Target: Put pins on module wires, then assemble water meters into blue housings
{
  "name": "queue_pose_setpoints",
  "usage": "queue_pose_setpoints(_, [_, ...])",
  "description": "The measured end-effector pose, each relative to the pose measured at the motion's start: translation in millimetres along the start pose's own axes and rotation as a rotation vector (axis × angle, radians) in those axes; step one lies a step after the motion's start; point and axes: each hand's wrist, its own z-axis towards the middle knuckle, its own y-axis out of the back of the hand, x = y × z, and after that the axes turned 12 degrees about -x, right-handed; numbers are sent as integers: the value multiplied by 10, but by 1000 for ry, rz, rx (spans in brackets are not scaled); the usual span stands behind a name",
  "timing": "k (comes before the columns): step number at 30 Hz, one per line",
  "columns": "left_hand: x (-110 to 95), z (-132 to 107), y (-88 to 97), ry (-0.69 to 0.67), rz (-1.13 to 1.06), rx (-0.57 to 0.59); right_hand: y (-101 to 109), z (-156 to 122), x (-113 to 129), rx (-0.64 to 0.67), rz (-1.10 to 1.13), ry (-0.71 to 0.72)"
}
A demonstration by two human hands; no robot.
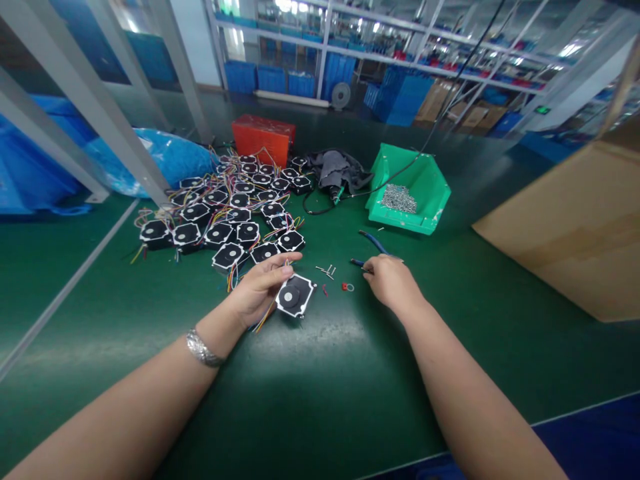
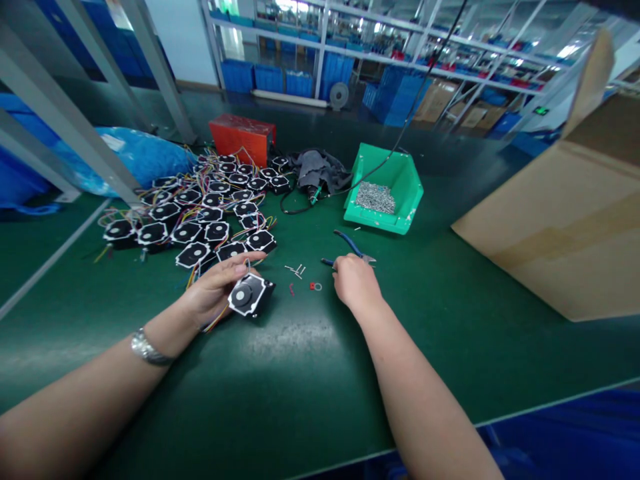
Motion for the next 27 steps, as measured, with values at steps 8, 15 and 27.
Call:
queue_pose_setpoints(8, [13, 21, -23, -5, -33, -56, -238, 82, 358, -109, 301, 117])
queue_pose_setpoints(15, [-10, 19, -34, 14, -80, -86, -232, 149, 471, -34, 330, 180])
queue_pose_setpoints(27, [9, 27, 21, 41, -107, -2, 82, 500, 998, 326, -80, 417])
